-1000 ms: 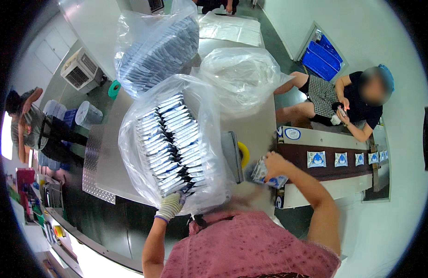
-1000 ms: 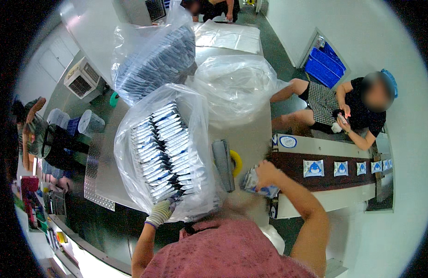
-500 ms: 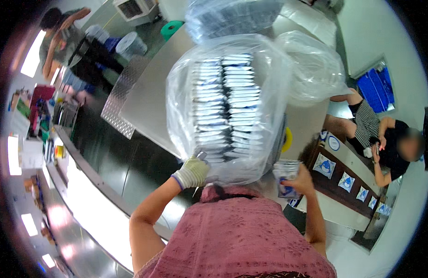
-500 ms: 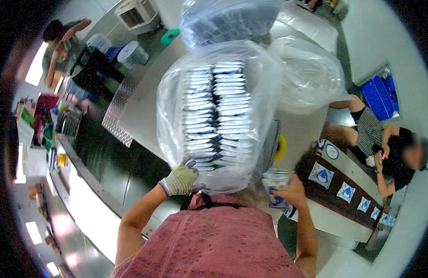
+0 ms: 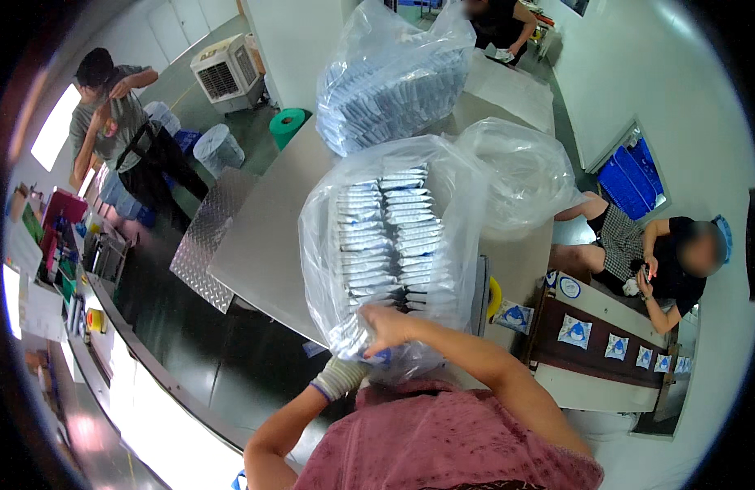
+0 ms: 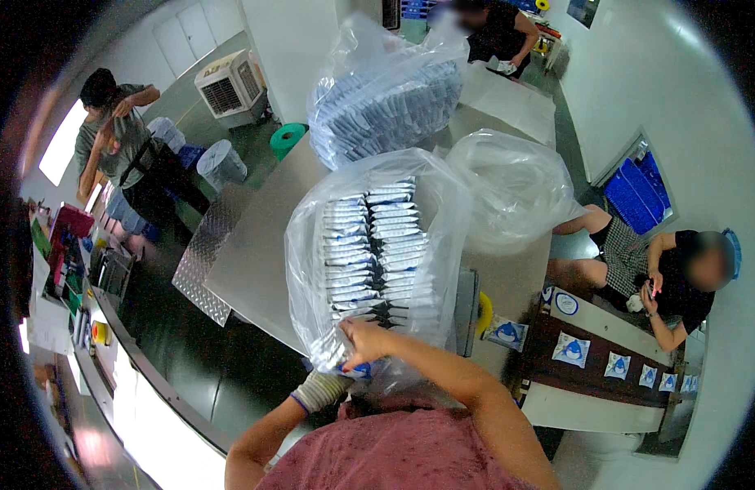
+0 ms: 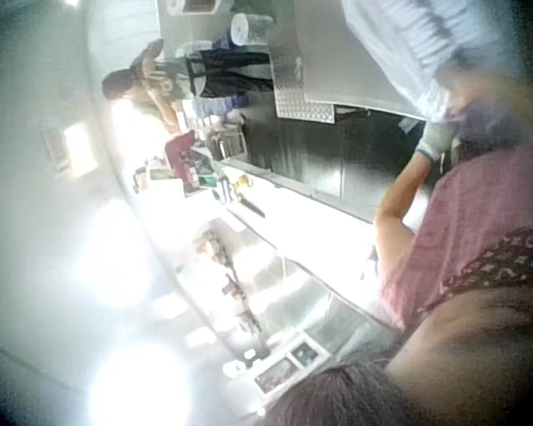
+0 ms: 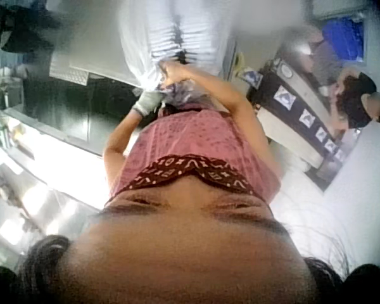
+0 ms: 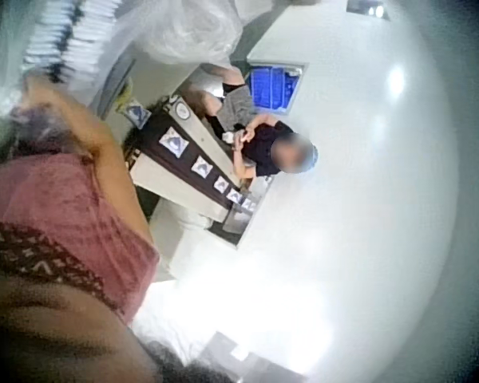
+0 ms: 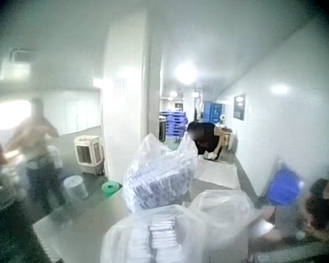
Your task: The person places small, individually wrapped packets into a large clear plastic bag on a metal table. The person uses both hands to pick up packets from a nearby stack and arrange them inside the bag.
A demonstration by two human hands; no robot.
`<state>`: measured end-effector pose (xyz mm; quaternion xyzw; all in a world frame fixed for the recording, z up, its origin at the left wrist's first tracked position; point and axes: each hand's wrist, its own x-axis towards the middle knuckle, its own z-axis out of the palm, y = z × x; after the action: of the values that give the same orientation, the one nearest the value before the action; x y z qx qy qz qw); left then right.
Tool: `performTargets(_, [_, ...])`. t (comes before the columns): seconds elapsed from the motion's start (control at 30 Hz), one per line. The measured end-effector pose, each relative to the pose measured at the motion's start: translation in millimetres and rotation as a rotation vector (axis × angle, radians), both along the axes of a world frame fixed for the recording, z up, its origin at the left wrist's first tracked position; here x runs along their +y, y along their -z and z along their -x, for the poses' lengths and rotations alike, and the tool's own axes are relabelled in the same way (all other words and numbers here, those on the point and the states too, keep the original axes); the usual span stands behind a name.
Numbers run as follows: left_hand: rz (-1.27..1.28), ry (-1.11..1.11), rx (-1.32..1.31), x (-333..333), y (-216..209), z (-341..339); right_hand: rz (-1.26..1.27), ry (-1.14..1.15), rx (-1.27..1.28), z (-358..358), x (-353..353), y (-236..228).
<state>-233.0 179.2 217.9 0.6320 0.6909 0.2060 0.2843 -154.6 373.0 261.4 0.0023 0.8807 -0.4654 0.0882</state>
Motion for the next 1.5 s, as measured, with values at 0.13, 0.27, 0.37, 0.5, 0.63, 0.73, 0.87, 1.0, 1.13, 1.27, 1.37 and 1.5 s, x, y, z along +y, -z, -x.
performTargets(0.13, [0.051, 0.236, 0.248, -11.7, -33.7, 4.5, -0.178, 0.035, 0.015, 2.4, -18.0, -7.1])
performTargets(0.27, [-0.054, 0.385, 0.482, -27.2, -74.8, 6.8, -0.484, -0.012, 0.071, -6.2, -31.2, -5.9])
performTargets(0.37, [-0.234, 0.422, 0.546, -13.7, -103.3, 7.9, -0.952, -0.188, 0.026, -12.7, -66.6, 13.3])
performTargets(0.5, [-0.253, 0.463, 0.573, 1.0, -113.4, -5.0, -0.756, -0.076, 0.200, -26.2, -69.2, 30.9])
performTargets(0.63, [-0.325, 0.298, 0.426, -2.0, -128.1, 2.8, -0.414, 0.074, 0.255, -39.2, -43.7, 10.2])
performTargets(0.73, [-0.424, -0.204, 0.188, -39.5, -119.9, 28.0, -0.077, 0.427, 0.370, -64.3, 10.3, -52.7])
performTargets(0.87, [-0.553, -1.145, -0.833, -18.7, -32.4, 49.0, 0.606, 1.279, 0.412, -139.5, 91.4, -13.4])
performTargets(1.0, [-0.133, -1.215, -2.055, 34.7, 5.0, 9.2, 0.130, 0.991, 0.263, -136.2, 56.6, 91.0])
performTargets(1.13, [-0.241, -1.073, -1.766, 39.6, 10.3, 20.4, 0.331, 0.940, -0.029, -127.9, 40.9, 59.0])
performTargets(1.27, [-0.687, -1.168, -0.657, 36.6, -45.9, 57.3, 0.051, 0.882, -0.316, -164.7, 55.3, 36.2])
performTargets(1.37, [-0.651, -0.737, -0.137, 61.5, -115.3, 19.6, 0.245, 0.957, -0.170, -173.4, 41.4, 14.4])
performTargets(1.5, [-0.360, -0.092, 0.276, 102.5, -128.9, -46.2, 0.417, 1.030, 0.129, -207.6, 49.2, 39.5])
